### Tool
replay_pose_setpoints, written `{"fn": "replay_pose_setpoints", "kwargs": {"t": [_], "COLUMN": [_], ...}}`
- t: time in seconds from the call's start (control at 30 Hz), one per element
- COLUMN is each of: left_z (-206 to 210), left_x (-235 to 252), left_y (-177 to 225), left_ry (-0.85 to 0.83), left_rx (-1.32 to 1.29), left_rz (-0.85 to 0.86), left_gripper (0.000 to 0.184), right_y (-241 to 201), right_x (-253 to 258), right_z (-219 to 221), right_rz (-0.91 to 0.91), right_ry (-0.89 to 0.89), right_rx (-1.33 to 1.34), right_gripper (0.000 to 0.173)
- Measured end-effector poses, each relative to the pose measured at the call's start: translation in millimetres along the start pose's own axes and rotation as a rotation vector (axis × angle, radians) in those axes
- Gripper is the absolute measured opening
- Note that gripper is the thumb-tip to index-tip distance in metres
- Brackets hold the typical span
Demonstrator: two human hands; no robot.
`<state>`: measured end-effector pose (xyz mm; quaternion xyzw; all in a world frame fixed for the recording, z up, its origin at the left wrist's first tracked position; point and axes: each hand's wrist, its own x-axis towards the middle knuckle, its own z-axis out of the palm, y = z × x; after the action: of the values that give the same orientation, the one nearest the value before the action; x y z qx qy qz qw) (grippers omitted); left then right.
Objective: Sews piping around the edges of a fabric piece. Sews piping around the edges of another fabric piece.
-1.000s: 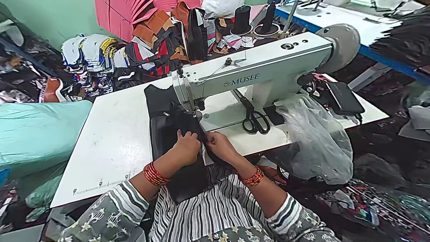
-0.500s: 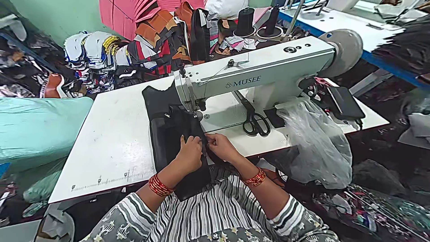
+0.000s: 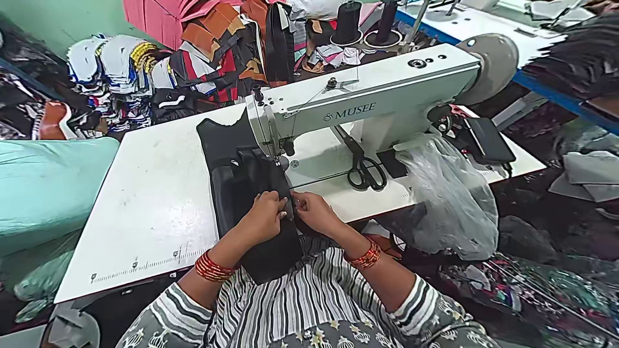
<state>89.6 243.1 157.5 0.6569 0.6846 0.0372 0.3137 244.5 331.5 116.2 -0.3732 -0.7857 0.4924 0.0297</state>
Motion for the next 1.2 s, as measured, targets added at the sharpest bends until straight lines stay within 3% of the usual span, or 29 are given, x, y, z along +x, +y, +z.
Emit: {"fn": "replay_pose_setpoints", "kwargs": {"t": [0.27,0.47,0.57,0.63,0.73,0.77,0.87,0.9,1.0,1.1,1.2], "left_z": [6.4,12.5,14.4,13.5,15.5,17.4,22.3,22.7,18.8,13.2,4.0], "left_x": [9.2,5.3,1.6,-2.2,-7.5,-8.1,-7.8,-7.4,-7.0,-6.9,-6.5], "left_y": [17.8,15.7,11.0,8.2,-0.2,-3.3,-9.2,-9.6,-6.8,-2.9,12.9], "left_ry": [-0.153,-0.087,-0.025,0.012,0.121,0.156,0.235,0.249,0.211,0.140,-0.036], "left_rx": [0.213,0.198,0.175,0.181,0.174,0.170,0.155,0.158,0.175,0.285,0.477], "left_rz": [-0.103,-0.100,-0.057,-0.028,0.070,0.100,0.137,0.144,0.150,0.164,0.071], "left_gripper": [0.043,0.044,0.041,0.039,0.030,0.028,0.025,0.024,0.025,0.040,0.050], "right_y": [3.7,5.8,-3.2,-10.4,8.5,13.3,10.6,16.3,49.5,61.9,57.0], "right_x": [-1.9,-3.4,-9.3,-22.0,-46.7,-58.4,-85.1,-83.9,-72.3,-64.6,-66.0], "right_z": [3.0,7.7,6.7,9.8,31.3,34.6,26.9,29.3,53.5,75.4,73.8], "right_rz": [-0.013,0.005,0.048,0.039,-0.223,-0.265,0.039,0.106,0.079,-0.053,-0.067], "right_ry": [0.015,0.062,0.053,0.139,0.524,0.519,-0.041,-0.142,-0.152,-0.101,-0.145], "right_rx": [0.039,0.053,-0.099,-0.255,-0.337,-0.314,-0.242,-0.214,0.168,0.533,0.556], "right_gripper": [0.049,0.049,0.051,0.049,0.025,0.023,0.042,0.046,0.048,0.025,0.023]}}
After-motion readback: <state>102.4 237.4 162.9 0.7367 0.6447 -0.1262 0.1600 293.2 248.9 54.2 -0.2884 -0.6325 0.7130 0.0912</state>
